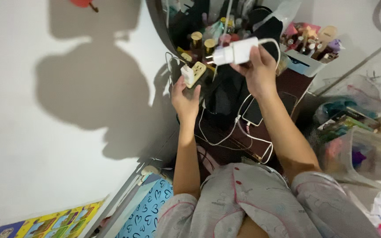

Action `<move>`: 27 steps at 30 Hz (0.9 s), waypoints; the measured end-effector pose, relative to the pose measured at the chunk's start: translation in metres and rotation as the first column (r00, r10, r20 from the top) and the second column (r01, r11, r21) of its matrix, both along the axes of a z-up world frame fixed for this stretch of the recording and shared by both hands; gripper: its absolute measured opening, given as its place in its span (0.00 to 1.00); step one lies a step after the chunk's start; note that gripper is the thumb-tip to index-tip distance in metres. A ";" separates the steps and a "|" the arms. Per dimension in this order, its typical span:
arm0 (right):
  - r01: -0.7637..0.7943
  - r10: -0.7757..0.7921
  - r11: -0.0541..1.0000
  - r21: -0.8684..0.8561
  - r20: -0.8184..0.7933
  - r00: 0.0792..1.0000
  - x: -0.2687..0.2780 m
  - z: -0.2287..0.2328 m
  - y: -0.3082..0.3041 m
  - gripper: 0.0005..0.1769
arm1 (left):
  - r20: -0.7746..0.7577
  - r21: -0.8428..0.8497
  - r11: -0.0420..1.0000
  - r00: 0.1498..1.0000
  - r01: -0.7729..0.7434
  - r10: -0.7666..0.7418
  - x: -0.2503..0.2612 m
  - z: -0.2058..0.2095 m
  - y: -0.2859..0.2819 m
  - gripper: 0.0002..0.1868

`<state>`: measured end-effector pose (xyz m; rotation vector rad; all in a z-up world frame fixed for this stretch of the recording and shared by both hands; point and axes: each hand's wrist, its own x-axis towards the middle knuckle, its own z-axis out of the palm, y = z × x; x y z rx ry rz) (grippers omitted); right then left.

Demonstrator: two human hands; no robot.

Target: The person organizes charging cables and adapters on a cluttered desk. They unplug a phone, rearrange a power strip, and move a white adapter to a drawer before returning it to the desk and plugging it back in.

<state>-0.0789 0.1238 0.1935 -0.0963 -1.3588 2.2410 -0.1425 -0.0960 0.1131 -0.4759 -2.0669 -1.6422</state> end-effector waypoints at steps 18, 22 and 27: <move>-0.169 0.161 0.946 -0.278 -0.053 0.986 0.086 -0.004 -0.025 0.22 | -0.189 0.253 0.831 0.868 0.495 -0.459 0.072 0.076 0.015 0.21; -0.168 0.168 0.933 -0.318 -0.026 0.985 0.087 -0.006 -0.025 0.23 | -0.216 0.251 0.774 0.813 0.582 -0.541 0.075 0.082 0.014 0.24; -0.177 0.185 0.914 -0.365 -0.012 0.983 0.089 -0.011 -0.030 0.23 | -0.218 0.321 0.707 0.776 0.630 -0.592 0.075 0.081 0.022 0.14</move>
